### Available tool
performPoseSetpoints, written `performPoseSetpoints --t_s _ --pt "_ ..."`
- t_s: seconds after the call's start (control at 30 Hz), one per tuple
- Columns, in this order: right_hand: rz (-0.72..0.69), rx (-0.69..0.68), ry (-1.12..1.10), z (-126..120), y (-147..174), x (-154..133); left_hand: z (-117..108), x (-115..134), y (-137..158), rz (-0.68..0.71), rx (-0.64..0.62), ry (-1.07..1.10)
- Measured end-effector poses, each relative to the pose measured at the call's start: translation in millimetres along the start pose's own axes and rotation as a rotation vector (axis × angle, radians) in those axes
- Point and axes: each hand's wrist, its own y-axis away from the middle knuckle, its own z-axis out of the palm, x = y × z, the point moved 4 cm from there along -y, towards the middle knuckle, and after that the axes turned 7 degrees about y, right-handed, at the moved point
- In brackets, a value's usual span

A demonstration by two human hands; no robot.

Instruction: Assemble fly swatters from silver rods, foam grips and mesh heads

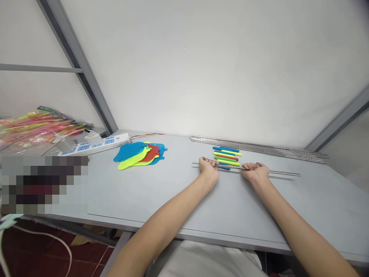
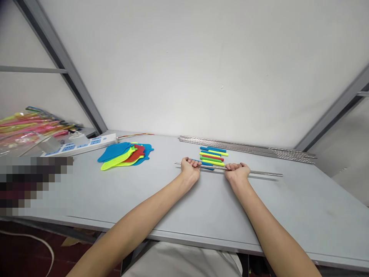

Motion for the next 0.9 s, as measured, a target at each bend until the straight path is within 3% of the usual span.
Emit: performPoseSetpoints --t_s 0.4,0.7,0.9 --pt "0.012 -0.074 0.003 2.5 6.6 6.7 2.8 6.7 -0.7 0.042 -0.019 -0.018" --pt "-0.025 -0.118 -0.033 1.5 6.5 8.7 15.1 9.4 9.9 0.104 -0.281 -0.040" --pt "-0.084 -0.137 -0.044 0.0 7.4 12.4 5.7 8.0 4.7 0.145 -0.217 -0.038"
